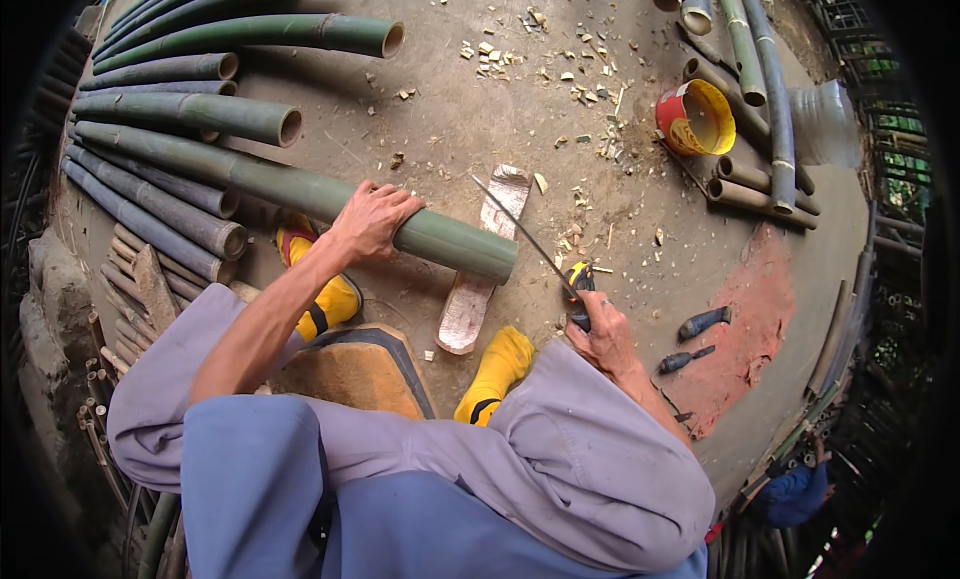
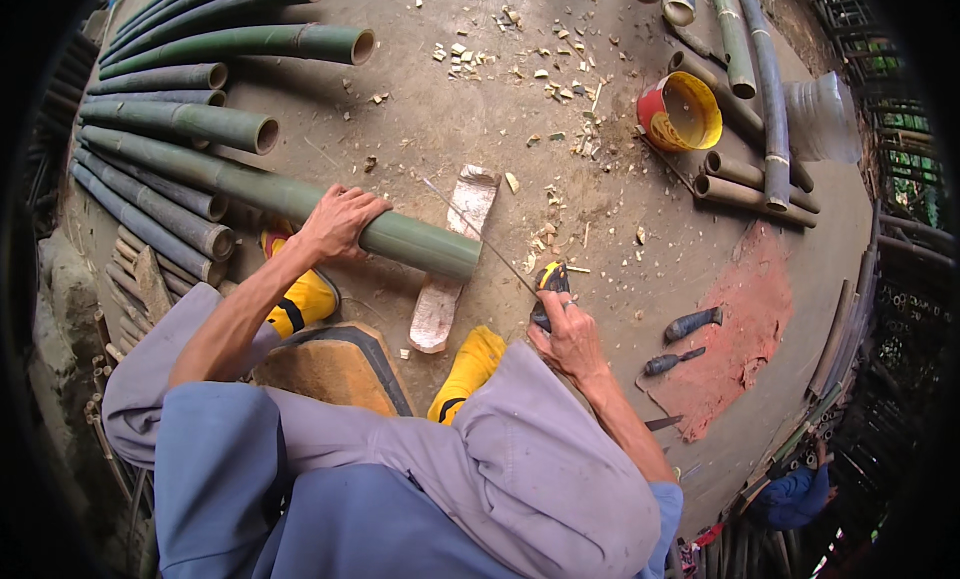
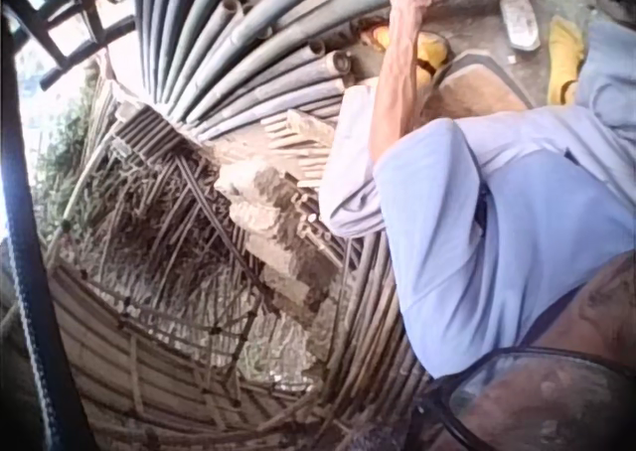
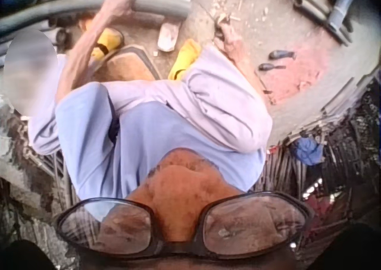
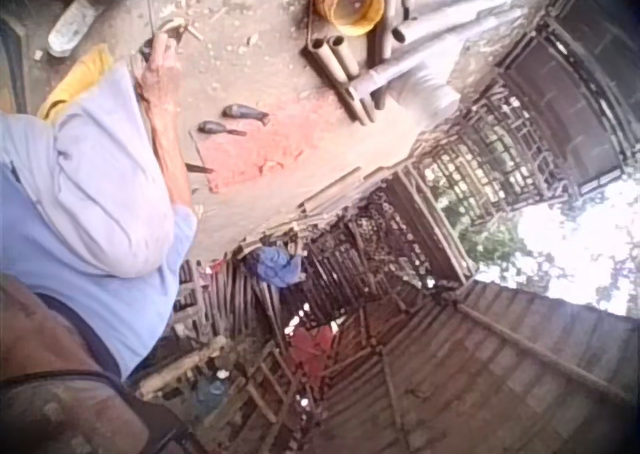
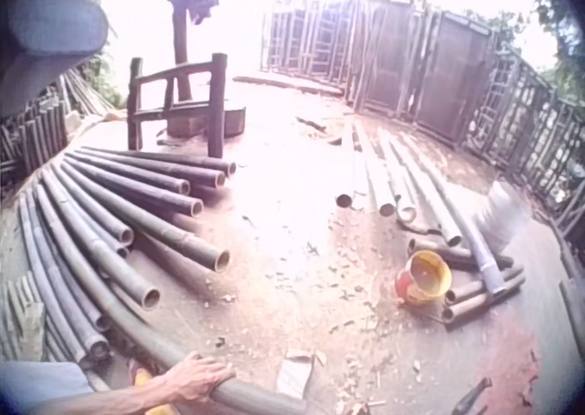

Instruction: The person shaves the nodes and surface of a long bamboo pole using a large knife, turning the pole over to reach different sides.

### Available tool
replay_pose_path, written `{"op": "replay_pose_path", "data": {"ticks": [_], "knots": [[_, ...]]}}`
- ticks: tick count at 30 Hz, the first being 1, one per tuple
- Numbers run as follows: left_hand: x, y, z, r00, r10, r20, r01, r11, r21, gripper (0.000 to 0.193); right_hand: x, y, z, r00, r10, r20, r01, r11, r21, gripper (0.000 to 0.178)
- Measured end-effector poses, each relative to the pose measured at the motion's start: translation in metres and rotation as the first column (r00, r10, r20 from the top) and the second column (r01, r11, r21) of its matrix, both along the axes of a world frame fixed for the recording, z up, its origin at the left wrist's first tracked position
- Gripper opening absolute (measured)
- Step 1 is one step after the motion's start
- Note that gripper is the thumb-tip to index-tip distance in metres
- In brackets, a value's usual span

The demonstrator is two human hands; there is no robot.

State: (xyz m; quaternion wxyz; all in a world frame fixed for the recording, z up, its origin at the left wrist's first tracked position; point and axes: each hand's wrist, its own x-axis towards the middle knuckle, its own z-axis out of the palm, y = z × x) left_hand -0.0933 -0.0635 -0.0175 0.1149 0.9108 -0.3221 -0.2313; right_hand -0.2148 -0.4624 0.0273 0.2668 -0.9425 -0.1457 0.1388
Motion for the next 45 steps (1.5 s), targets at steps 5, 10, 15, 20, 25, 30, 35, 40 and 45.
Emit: {"op": "replay_pose_path", "data": {"ticks": [5,10,15,20,25,30,35,40,45], "knots": [[0.002,0.023,-0.004,0.998,0.054,0.026,-0.056,0.993,0.102,0.069,0.008,0.009,-0.003,0.989,0.056,-0.139,-0.077,0.986,-0.150,0.040],[0.005,0.029,-0.009,0.995,0.060,0.075,-0.065,0.996,0.064,0.062,0.017,0.023,-0.002,0.990,0.060,0.125,-0.083,0.980,0.181,0.038],[0.007,0.027,-0.005,0.996,0.063,0.057,-0.065,0.997,0.041,0.060,0.032,0.024,-0.005,0.983,0.077,-0.169,-0.107,0.978,-0.177,0.039],[0.007,0.027,-0.004,0.991,0.070,0.112,-0.072,0.997,0.015,0.059,0.033,0.028,0.001,0.996,0.084,0.039,-0.092,0.950,0.298,0.032],[0.003,0.024,-0.004,0.993,0.073,0.096,-0.078,0.996,0.051,0.064,0.043,0.030,-0.009,0.981,0.066,-0.184,-0.082,0.993,-0.079,0.033],[0.000,0.021,0.000,0.989,0.087,0.119,-0.098,0.992,0.081,0.070,0.038,0.029,-0.011,0.991,0.052,-0.122,-0.030,0.984,0.174,0.031],[-0.002,0.020,0.000,0.989,0.105,0.100,-0.117,0.986,0.117,0.071,0.040,0.034,-0.013,0.990,0.072,-0.117,-0.060,0.992,0.109,0.030],[-0.006,0.020,-0.003,0.949,0.101,0.299,-0.117,0.993,0.034,0.072,0.036,0.031,-0.022,0.994,0.055,-0.089,-0.039,0.985,0.170,0.030],[-0.015,0.020,-0.004,0.955,0.121,0.272,-0.129,0.992,0.011,0.073,0.035,0.028,-0.031,0.991,0.125,-0.047,-0.122,0.990,0.066,0.035]]}}
